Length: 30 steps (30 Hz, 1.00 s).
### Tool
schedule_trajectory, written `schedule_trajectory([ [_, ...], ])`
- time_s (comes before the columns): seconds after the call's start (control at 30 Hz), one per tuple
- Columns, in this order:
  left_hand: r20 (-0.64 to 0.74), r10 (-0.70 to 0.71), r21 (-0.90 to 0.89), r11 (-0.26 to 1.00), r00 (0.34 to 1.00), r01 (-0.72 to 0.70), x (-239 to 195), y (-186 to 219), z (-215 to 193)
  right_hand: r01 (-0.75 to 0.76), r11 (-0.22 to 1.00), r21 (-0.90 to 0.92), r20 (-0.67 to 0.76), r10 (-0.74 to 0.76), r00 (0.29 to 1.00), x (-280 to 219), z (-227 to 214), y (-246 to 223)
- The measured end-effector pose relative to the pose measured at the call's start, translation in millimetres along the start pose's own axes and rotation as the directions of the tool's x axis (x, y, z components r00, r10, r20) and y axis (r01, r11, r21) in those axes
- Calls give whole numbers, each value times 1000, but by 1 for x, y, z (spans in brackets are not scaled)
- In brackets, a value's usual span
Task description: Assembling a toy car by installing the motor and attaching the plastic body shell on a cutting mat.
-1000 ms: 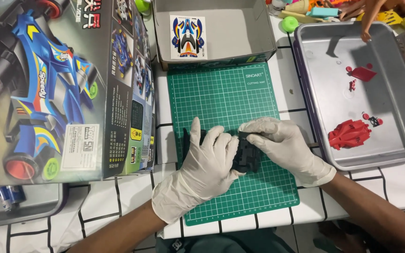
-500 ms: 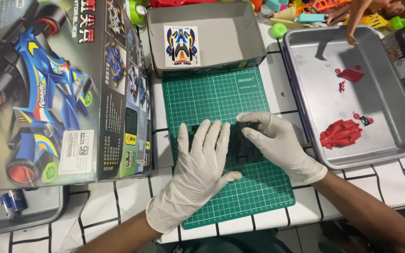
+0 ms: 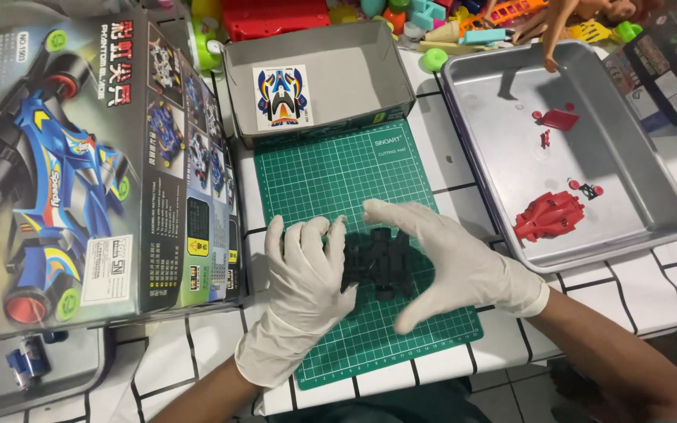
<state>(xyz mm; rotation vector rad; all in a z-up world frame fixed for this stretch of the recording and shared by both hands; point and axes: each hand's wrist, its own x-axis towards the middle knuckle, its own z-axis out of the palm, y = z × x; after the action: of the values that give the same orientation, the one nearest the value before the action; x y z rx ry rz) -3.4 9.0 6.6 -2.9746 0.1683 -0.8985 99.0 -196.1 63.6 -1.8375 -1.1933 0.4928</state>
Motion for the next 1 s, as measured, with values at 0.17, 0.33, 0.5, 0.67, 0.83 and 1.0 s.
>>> schedule_trajectory([
  [0.17, -55, 32, 92, 995, 998, -27, 1, 2, -9, 147, 767, -625, -45, -223, 974, 2, 27, 35],
  [0.33, -35, 65, 150, 987, 997, -59, 1, 2, -13, 152, 734, -662, -76, -267, 961, 2, 27, 39],
  [0.5, -52, 56, 89, 995, 997, -51, -4, 3, -7, 207, 828, -521, -26, -258, 966, 4, 24, 46],
  [0.67, -37, 56, 125, 991, 998, -51, -8, 4, -7, 271, 754, -599, -22, -353, 935, 3, 27, 47],
  [0.83, -18, 13, 104, 995, 1000, -11, -3, 1, -12, 245, 772, -586, 4, -299, 954, 4, 17, 40],
  [1.0, 655, 39, -142, 987, 755, 72, 17, -18, -22, 128, 847, -517, 26, -134, 991, -13, -13, 11],
])
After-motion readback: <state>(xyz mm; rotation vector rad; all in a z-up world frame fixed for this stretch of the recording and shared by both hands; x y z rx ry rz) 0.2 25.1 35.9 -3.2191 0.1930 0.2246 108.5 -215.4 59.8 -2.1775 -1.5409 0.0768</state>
